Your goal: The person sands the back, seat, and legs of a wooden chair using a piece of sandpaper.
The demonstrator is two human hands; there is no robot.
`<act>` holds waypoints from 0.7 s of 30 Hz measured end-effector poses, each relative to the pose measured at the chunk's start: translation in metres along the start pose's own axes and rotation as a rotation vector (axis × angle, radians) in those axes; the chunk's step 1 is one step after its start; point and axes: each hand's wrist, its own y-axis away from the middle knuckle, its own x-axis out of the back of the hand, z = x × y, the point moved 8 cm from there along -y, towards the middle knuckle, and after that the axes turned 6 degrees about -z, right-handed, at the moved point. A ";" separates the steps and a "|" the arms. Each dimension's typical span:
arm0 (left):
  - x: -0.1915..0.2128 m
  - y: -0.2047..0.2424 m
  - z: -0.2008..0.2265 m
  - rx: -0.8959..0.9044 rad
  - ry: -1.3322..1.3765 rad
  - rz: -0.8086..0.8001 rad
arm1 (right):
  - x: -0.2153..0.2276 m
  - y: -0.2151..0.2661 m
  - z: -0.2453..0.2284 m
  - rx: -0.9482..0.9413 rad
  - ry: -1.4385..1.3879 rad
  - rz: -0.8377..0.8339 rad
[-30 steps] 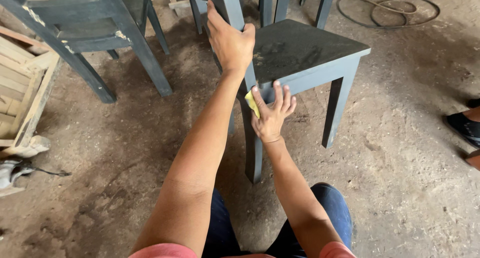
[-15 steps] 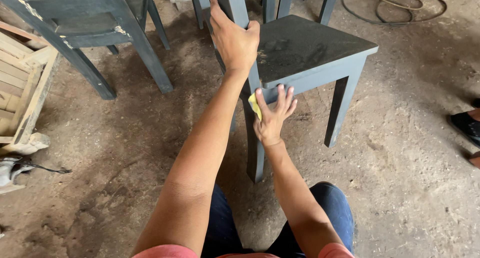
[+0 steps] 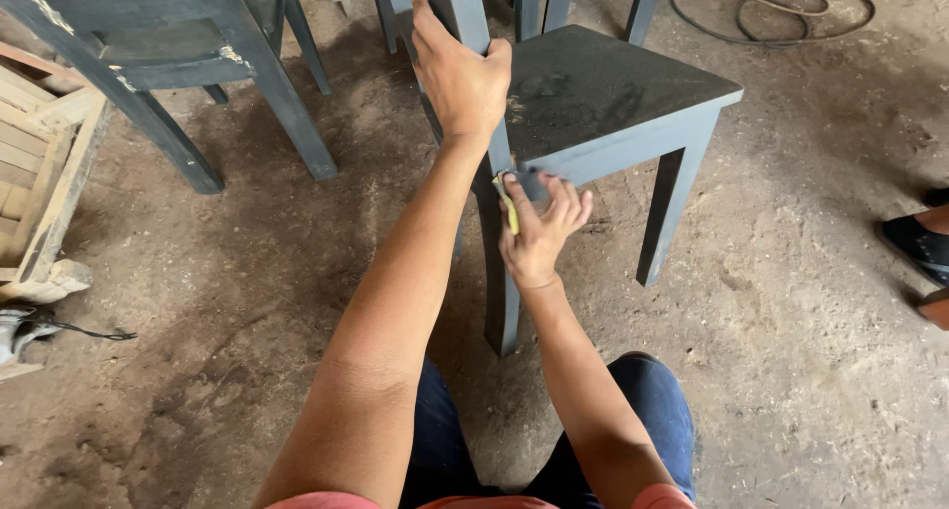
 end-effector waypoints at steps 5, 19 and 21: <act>0.004 0.003 0.007 -0.059 -0.049 0.034 | -0.013 0.020 -0.001 -0.107 -0.114 -0.196; 0.003 0.002 0.008 -0.094 -0.033 0.023 | -0.016 0.005 -0.002 0.175 -0.141 -0.301; 0.001 0.001 0.004 -0.038 -0.014 -0.007 | -0.011 0.013 -0.001 0.181 -0.167 -0.304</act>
